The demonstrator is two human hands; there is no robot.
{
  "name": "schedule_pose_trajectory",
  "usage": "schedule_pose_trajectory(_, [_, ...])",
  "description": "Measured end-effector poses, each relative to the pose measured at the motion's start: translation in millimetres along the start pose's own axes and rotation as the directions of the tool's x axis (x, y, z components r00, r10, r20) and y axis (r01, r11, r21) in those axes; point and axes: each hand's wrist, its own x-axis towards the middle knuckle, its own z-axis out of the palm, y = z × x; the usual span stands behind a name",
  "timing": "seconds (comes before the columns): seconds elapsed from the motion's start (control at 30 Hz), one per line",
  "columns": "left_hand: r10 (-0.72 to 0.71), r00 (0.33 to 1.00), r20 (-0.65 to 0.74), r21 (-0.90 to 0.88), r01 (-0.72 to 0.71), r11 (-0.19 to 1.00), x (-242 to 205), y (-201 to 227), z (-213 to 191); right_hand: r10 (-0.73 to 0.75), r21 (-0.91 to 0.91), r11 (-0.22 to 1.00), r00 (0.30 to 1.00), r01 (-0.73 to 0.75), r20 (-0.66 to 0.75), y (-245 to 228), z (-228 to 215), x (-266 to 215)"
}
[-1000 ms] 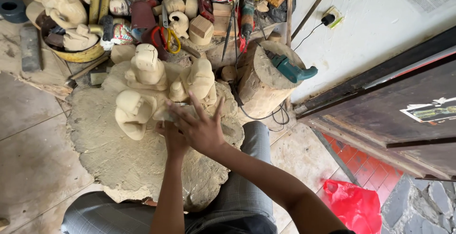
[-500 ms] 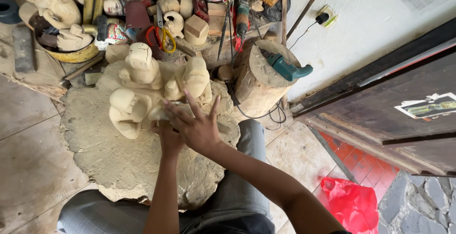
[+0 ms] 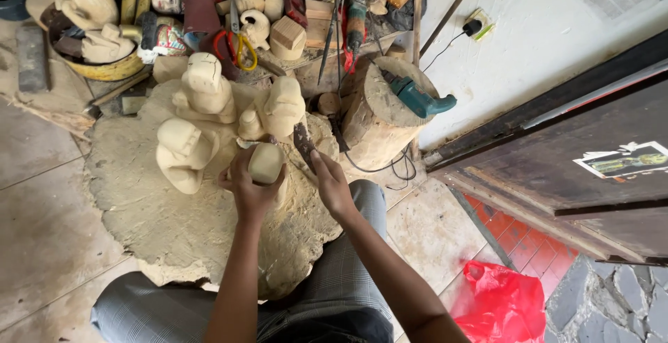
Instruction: Sanding a wooden sculpture with sandpaper to smooth the surface
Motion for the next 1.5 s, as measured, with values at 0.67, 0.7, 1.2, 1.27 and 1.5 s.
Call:
schedule_pose_trajectory(0.67, [-0.062,0.998,-0.015,0.379,0.063,0.923,-10,71,-53,0.036,0.403,0.911,0.991,-0.086,0.130,14,63,64])
schedule_pose_trajectory(0.7, [-0.089,0.995,-0.049,0.416,0.101,0.904,-12,69,-54,0.057,0.453,0.887,0.995,-0.089,0.085,26,69,71])
schedule_pose_trajectory(1.2, [0.184,0.943,0.279,-0.351,-0.079,0.933,86,38,-86,0.003,0.814,0.569,0.990,-0.117,0.140,29,65,64])
schedule_pose_trajectory(1.27, [0.190,0.922,0.337,-0.419,-0.034,0.907,88,29,-71,0.047,0.819,0.560,0.992,-0.123,0.117,42,55,62])
schedule_pose_trajectory(1.5, [0.005,0.935,0.354,-0.418,0.154,0.895,61,20,-52,0.086,0.802,0.589,0.994,-0.105,0.067,48,29,44])
